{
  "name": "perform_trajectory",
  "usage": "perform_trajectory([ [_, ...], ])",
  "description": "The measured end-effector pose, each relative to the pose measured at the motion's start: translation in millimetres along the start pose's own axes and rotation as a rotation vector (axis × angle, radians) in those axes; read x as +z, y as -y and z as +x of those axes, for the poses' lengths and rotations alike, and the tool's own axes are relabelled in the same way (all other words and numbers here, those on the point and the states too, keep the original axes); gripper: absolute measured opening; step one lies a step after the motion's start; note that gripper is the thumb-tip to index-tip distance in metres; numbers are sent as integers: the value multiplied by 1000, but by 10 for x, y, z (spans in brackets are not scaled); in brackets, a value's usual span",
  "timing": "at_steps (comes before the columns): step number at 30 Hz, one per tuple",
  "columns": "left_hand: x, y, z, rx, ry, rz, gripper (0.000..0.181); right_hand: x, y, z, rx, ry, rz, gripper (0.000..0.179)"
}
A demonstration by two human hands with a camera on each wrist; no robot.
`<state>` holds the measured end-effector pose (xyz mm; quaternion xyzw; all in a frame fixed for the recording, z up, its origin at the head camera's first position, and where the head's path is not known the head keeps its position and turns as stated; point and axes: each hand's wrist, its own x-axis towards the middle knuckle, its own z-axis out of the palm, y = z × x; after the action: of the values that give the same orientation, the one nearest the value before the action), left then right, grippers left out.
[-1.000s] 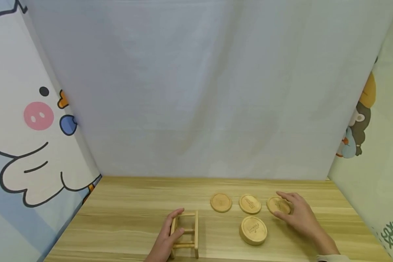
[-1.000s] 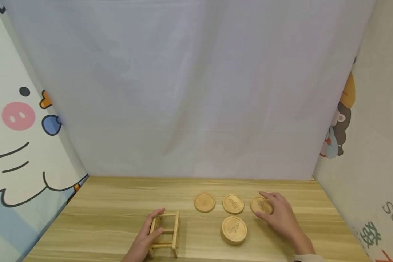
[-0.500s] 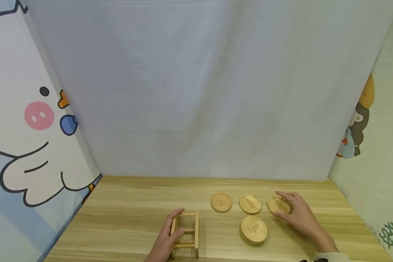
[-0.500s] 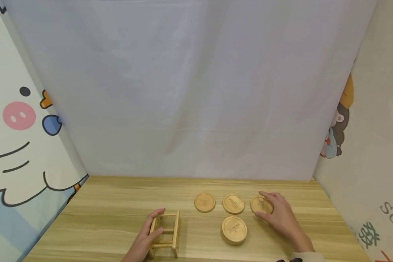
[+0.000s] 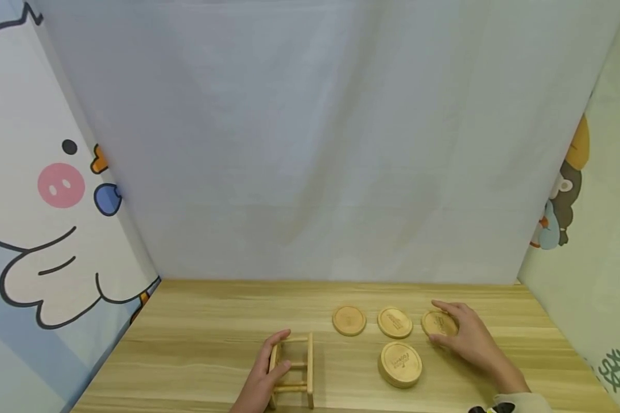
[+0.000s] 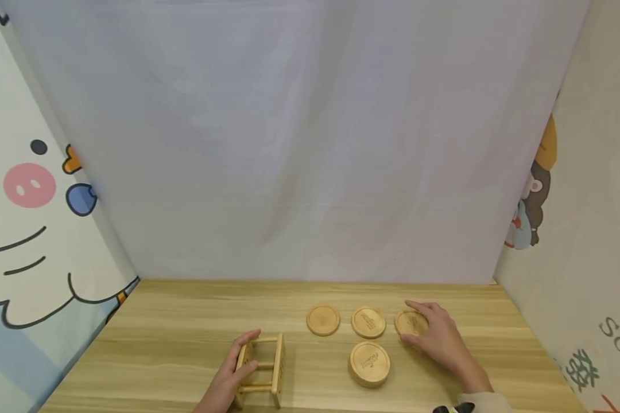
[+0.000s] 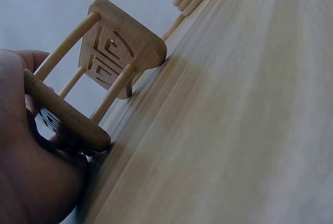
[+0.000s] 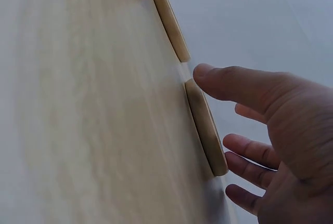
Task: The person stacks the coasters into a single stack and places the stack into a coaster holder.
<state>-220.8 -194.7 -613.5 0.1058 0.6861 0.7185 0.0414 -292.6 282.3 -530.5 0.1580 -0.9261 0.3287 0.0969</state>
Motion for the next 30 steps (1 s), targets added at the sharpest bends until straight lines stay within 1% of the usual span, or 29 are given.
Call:
perform_trajectory([
  [4,1,-15,-19,-20,8,14,64,10,-16,5,15,14,-5,80],
  [7,14,-58,-35,-21,15,32,67,15,-19,9,17,13,-10,80],
  [11,26,-88,-40,-20,8,30,67,17,-18,17,13,12,-10,79],
  [14,24,-78,-29,-26,-1,18,66,16,-16,17,17,20,-14,80],
  [21,4,-23,-2,-19,5,3,65,9,-20,17,29,39,-27,81],
  [25,-3,-10,4,-15,5,5,64,10,-21,24,30,48,-32,81],
  [30,-3,-19,7,-27,6,14,66,11,-26,36,31,57,-44,81],
])
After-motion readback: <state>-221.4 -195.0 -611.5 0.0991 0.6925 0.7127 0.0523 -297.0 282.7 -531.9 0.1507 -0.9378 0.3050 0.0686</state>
